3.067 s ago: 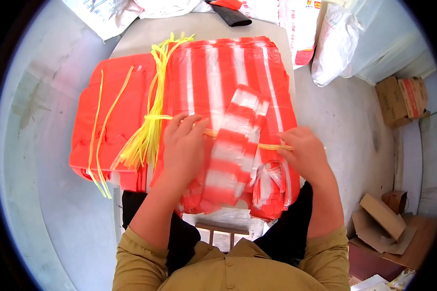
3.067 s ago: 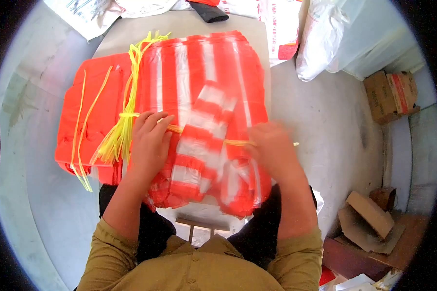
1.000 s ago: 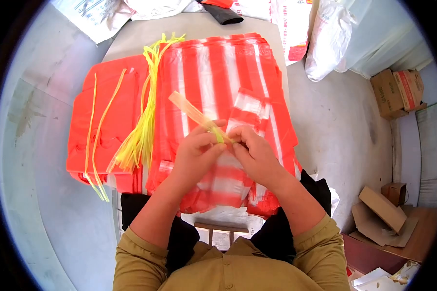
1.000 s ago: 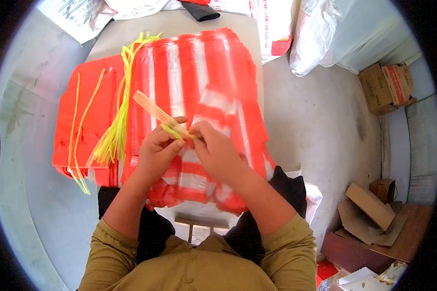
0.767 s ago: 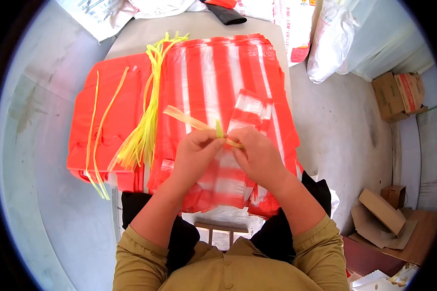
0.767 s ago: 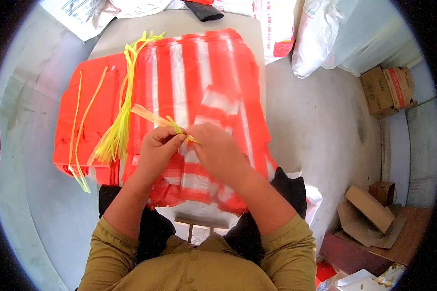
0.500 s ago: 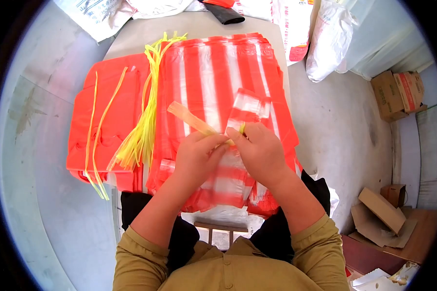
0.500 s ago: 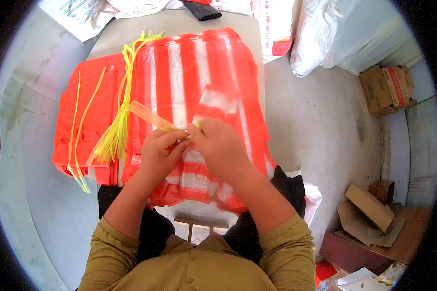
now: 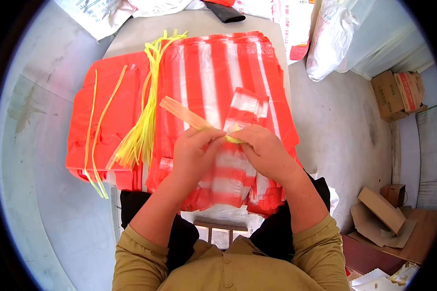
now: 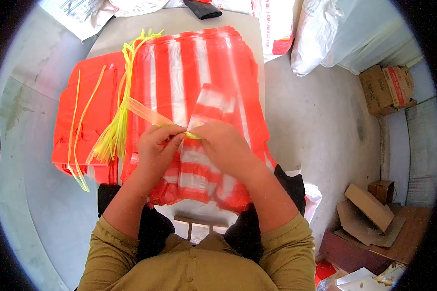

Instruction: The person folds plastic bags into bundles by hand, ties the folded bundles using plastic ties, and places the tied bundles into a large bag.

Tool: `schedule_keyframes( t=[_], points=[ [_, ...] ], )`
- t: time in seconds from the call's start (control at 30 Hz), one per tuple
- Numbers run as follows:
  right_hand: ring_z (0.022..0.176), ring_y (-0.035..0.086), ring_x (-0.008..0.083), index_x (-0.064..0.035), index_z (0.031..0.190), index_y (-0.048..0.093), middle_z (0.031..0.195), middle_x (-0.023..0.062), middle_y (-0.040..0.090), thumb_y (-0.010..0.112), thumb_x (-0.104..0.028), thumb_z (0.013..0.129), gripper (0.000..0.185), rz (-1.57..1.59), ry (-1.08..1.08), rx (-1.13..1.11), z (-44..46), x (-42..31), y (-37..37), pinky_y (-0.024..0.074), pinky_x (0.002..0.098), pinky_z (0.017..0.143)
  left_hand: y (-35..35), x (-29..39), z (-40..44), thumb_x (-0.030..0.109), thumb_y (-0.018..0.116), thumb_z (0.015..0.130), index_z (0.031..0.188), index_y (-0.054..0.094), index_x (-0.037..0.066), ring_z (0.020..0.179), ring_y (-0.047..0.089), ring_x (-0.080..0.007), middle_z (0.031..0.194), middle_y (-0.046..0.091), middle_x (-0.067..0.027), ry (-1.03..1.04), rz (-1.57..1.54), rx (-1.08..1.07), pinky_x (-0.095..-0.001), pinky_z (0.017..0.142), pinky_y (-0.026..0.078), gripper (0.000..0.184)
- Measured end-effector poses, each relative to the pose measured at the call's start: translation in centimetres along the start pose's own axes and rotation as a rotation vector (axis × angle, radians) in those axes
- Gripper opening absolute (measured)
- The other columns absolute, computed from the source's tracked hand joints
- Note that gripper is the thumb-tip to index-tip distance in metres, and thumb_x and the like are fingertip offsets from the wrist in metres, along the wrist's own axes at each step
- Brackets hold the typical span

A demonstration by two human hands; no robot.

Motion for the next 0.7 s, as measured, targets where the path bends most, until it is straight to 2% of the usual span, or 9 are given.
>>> schedule_keyframes(
  t=[0.07,0.17,0.27,0.43,0.53,0.63,0.7],
  points=[
    [0.094,0.065,0.0350,-0.0037,0.119,0.071,0.101,0.0150,0.065,0.060,0.001,0.092,0.030,-0.052,0.039,0.009,0.1,-0.4,-0.3,0.0531,0.0439,0.084,-0.1,0.1,0.1,0.006,0.080,0.083,0.099,0.077,0.005,0.085,0.071,-0.0314,0.093,0.073,-0.0123,0.005,-0.019,0.024,-0.0393,0.074,0.057,0.016],
    [0.096,0.065,0.0347,-0.0061,0.118,0.072,0.101,0.0139,0.063,0.063,-0.005,0.091,0.029,-0.146,0.090,0.034,0.0,-0.5,-0.6,0.0535,0.0460,0.081,-0.1,0.9,0.1,0.007,0.080,0.083,0.096,0.073,0.004,0.083,0.069,-0.0331,0.091,0.070,-0.0124,0.177,0.119,0.014,-0.0412,0.072,0.056,0.015],
    [0.094,0.065,0.0325,-0.0063,0.115,0.072,0.102,0.0122,0.062,0.065,-0.007,0.090,0.026,-0.239,0.066,0.085,0.2,-1.0,-0.7,0.0539,0.0441,0.080,-0.1,1.1,0.2,0.007,0.080,0.083,0.094,0.069,0.004,0.082,0.068,-0.0340,0.089,0.067,-0.0126,0.189,0.123,-0.008,-0.0427,0.070,0.054,0.016],
    [0.090,0.065,0.0318,-0.0062,0.107,0.074,0.096,0.0125,0.061,0.067,-0.010,0.088,0.020,-0.321,0.055,0.122,0.3,-1.2,-0.9,0.0541,0.0430,0.079,-0.1,1.0,0.1,0.005,0.078,0.086,0.100,0.070,0.002,0.089,0.068,-0.0350,0.095,0.069,-0.0148,0.163,0.130,-0.053,-0.0427,0.077,0.055,0.016],
    [0.086,0.064,0.0321,-0.0013,0.111,0.073,0.091,0.0145,0.062,0.063,-0.007,0.092,0.022,-0.279,0.051,0.057,0.4,-0.3,-0.6,0.0531,0.0420,0.076,-0.2,1.3,0.2,0.005,0.078,0.085,0.098,0.069,0.003,0.085,0.068,-0.0348,0.092,0.068,-0.0138,0.207,0.104,-0.015,-0.0425,0.073,0.055,0.016],
    [0.084,0.066,0.0300,-0.0018,0.117,0.071,0.090,0.0161,0.065,0.059,-0.007,0.096,0.025,-0.090,0.096,0.078,0.3,0.1,-0.6,0.0535,0.0394,0.076,-0.3,1.4,0.2,0.005,0.077,0.085,0.097,0.069,0.004,0.083,0.067,-0.0348,0.091,0.067,-0.0135,0.237,0.091,0.003,-0.0424,0.070,0.054,0.015],
    [0.097,0.068,0.0363,-0.0050,0.123,0.069,0.104,0.0190,0.069,0.059,-0.009,0.095,0.030,0.053,0.224,0.033,0.4,0.0,-0.7,0.0541,0.0444,0.083,-0.3,1.5,0.2,0.004,0.077,0.085,0.097,0.069,0.004,0.083,0.067,-0.0349,0.092,0.067,-0.0137,0.239,0.090,0.004,-0.0424,0.071,0.055,0.015]
  ],
)
Point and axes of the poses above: each hand's wrist, its own z-axis towards the middle knuckle, its own y-axis out of the palm, x = y × z, the point moved 7 cm from there along z, towards the middle knuckle
